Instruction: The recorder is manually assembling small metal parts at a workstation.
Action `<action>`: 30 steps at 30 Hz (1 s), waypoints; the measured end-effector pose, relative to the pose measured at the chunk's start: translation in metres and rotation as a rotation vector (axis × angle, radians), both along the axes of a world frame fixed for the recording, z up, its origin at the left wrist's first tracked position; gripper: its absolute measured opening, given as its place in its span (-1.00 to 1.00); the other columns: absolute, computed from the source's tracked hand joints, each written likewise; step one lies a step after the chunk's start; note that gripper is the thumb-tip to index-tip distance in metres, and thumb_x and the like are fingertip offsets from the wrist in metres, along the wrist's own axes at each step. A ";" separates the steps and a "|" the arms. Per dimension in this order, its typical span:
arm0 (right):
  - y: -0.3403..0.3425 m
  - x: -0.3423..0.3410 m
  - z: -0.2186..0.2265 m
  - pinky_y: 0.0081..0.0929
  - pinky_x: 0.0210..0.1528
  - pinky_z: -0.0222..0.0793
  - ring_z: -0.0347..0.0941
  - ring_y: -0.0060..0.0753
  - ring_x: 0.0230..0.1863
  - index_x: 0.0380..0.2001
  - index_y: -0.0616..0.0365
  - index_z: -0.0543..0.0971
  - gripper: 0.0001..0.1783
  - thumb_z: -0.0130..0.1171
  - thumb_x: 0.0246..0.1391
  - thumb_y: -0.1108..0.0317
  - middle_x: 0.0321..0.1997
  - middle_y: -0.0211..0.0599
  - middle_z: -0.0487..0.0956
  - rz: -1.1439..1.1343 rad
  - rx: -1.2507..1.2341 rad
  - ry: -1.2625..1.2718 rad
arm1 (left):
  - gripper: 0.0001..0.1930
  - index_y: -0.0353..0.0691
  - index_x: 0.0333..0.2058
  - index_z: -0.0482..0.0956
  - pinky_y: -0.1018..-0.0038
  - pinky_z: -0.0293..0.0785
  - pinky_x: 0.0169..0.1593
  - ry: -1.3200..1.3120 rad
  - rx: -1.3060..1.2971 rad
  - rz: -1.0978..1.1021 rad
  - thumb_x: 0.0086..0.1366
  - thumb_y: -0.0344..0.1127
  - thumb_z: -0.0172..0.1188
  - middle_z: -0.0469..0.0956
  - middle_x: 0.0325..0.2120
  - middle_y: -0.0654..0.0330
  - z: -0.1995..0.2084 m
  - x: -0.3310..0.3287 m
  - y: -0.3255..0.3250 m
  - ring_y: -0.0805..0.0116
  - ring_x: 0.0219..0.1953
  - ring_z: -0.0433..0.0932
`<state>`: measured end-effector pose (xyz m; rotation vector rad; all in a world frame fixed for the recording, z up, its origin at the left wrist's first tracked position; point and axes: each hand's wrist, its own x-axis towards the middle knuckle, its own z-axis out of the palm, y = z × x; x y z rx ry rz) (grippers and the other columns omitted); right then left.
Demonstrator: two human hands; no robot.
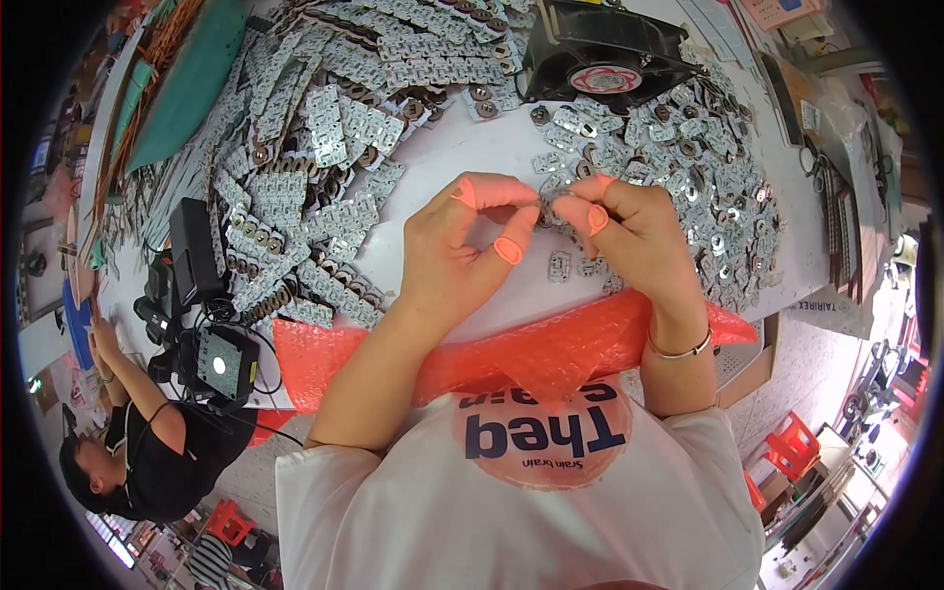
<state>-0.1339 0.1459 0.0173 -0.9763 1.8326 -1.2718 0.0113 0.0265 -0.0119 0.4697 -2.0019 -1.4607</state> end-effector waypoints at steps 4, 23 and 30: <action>0.005 -0.009 -0.010 -0.72 -0.64 0.13 0.27 -0.75 -0.68 -0.36 0.28 0.65 -0.84 0.19 0.08 0.40 -0.68 -0.42 0.48 0.068 -0.006 0.162 | -0.82 -0.30 -0.28 0.54 0.56 0.52 -0.29 0.039 -0.030 -0.017 0.10 -0.54 0.23 0.55 -0.34 0.14 0.003 -0.003 0.000 0.40 -0.36 0.58; -0.002 0.005 0.001 -0.79 -0.72 -0.06 0.10 -0.84 -0.74 -0.42 0.21 0.53 -0.82 0.15 0.15 0.31 -0.66 -0.62 0.32 -0.063 0.017 -0.435 | -0.78 -0.30 -0.11 0.50 0.54 0.51 -0.28 0.013 0.735 -0.295 0.27 -0.45 0.13 0.51 -0.28 0.22 0.014 0.006 -0.004 0.43 -0.25 0.55; -0.008 0.013 0.003 -0.77 -0.73 -0.06 0.11 -0.82 -0.73 -0.41 0.19 0.52 -0.83 0.14 0.16 0.32 -0.64 -0.63 0.32 -0.212 -0.056 -0.540 | -0.76 -0.29 -0.23 0.43 0.51 0.54 -0.25 0.136 0.163 -0.090 0.15 -0.45 0.27 0.55 -0.34 0.18 0.003 -0.004 0.006 0.40 -0.35 0.60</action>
